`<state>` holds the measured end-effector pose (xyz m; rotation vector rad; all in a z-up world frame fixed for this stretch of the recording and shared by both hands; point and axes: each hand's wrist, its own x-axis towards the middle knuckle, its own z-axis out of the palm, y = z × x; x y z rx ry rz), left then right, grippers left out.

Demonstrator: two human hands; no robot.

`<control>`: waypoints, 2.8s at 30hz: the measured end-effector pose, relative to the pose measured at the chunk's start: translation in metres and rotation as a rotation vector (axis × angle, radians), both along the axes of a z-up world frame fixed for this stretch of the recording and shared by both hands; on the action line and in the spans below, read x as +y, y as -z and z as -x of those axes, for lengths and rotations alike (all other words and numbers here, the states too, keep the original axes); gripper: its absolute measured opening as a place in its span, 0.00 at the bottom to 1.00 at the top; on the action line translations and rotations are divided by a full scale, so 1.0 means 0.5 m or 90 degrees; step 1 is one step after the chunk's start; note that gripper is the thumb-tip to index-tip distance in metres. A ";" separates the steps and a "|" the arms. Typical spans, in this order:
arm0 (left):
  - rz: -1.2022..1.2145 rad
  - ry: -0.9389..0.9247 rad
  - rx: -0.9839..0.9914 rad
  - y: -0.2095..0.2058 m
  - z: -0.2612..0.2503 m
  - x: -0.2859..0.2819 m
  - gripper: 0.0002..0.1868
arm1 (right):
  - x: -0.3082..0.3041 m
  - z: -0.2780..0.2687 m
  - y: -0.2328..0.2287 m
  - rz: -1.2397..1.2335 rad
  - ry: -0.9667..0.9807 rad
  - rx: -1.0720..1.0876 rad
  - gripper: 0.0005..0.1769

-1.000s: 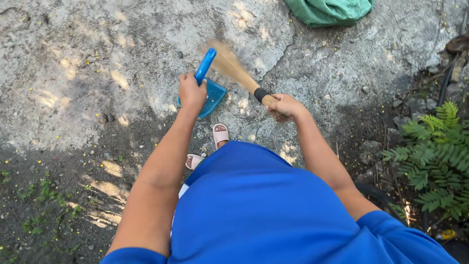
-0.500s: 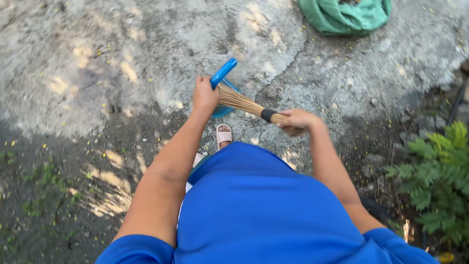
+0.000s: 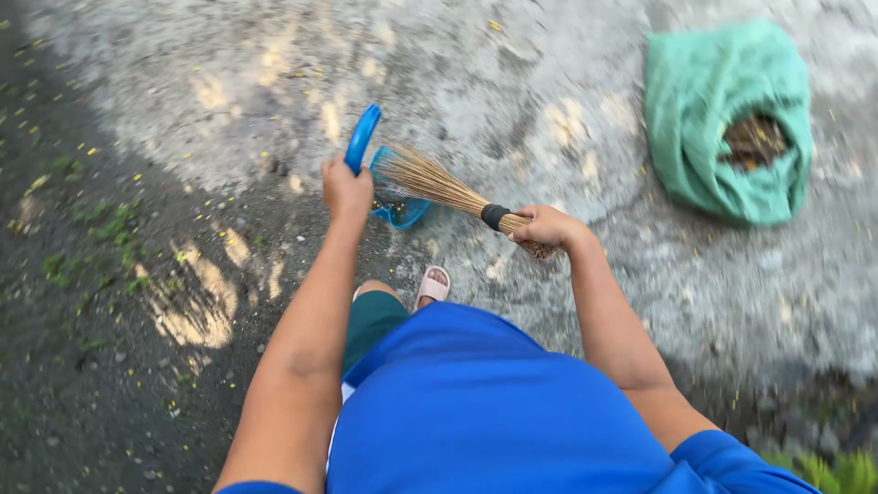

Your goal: The person sweeps debris from the ground into a dustpan using a handheld broom.

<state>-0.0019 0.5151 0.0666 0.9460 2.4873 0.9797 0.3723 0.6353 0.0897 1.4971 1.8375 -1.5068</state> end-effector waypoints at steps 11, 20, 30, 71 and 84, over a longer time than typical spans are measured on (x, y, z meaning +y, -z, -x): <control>-0.042 -0.205 0.049 0.052 0.168 -0.118 0.14 | 0.107 0.270 0.032 0.082 0.077 0.069 0.33; 0.018 -0.172 0.044 0.056 0.325 -0.099 0.13 | 0.184 0.459 0.257 0.079 0.164 0.104 0.22; 0.150 -0.166 -0.031 0.092 0.445 -0.061 0.15 | 0.084 0.593 0.251 0.180 -0.093 -0.061 0.24; 0.069 -0.261 -0.068 0.070 0.595 -0.022 0.15 | 0.308 0.821 0.017 -0.079 -0.109 0.045 0.33; 0.103 -0.361 -0.087 0.073 0.667 0.167 0.17 | 0.569 1.000 0.179 -0.158 -0.146 0.031 0.29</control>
